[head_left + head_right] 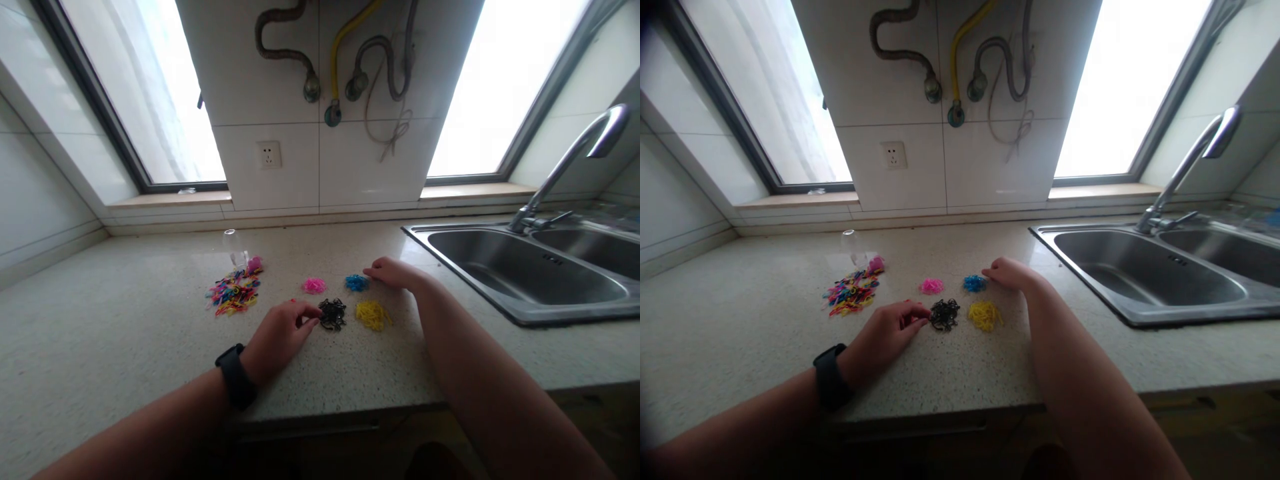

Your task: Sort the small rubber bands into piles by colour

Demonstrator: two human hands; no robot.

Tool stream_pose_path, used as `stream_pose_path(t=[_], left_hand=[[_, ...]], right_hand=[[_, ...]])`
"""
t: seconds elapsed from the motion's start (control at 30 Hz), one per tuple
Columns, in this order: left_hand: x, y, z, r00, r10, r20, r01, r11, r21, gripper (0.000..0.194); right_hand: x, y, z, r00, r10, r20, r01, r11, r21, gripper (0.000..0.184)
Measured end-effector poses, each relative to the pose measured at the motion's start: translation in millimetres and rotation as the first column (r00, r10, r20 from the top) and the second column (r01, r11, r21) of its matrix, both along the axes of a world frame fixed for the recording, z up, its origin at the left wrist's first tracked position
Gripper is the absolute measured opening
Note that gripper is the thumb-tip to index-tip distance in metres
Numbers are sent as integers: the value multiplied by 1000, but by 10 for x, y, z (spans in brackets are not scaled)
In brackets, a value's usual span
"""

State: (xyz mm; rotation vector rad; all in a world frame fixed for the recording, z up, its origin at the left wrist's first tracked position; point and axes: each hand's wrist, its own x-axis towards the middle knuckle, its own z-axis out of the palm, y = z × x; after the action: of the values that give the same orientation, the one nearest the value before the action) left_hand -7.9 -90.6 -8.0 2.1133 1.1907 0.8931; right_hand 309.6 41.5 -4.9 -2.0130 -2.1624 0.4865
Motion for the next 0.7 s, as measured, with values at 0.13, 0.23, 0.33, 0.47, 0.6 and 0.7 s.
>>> stream_pose_path(t=[0.13,0.23,0.33,0.47,0.6,0.7], left_hand=[[5,-24,14,996,-86,-22,88,993,81,25],[-45,4,38,994,-96,-55,102,984,144,27],[-131,68,64,996,-60,-69,74,972,225,27],[-272,228,114,991,43,-123,-2,948,318,21],[-451,461,172,981,158,-117,-99,911,400,17],[-637,618,191,972,225,-74,-170,880,443,17]], right_hand=[[-4,-11,12,1000,12,9,-12,1000,6,44],[-5,-23,17,1000,11,11,-11,1000,15,44],[-2,-22,10,1000,-1,15,1,1000,14,43],[3,-5,-10,1000,-5,21,5,1000,20,43],[9,10,-21,1000,9,23,-10,999,31,42],[19,24,-33,1000,12,10,-12,1000,28,42]])
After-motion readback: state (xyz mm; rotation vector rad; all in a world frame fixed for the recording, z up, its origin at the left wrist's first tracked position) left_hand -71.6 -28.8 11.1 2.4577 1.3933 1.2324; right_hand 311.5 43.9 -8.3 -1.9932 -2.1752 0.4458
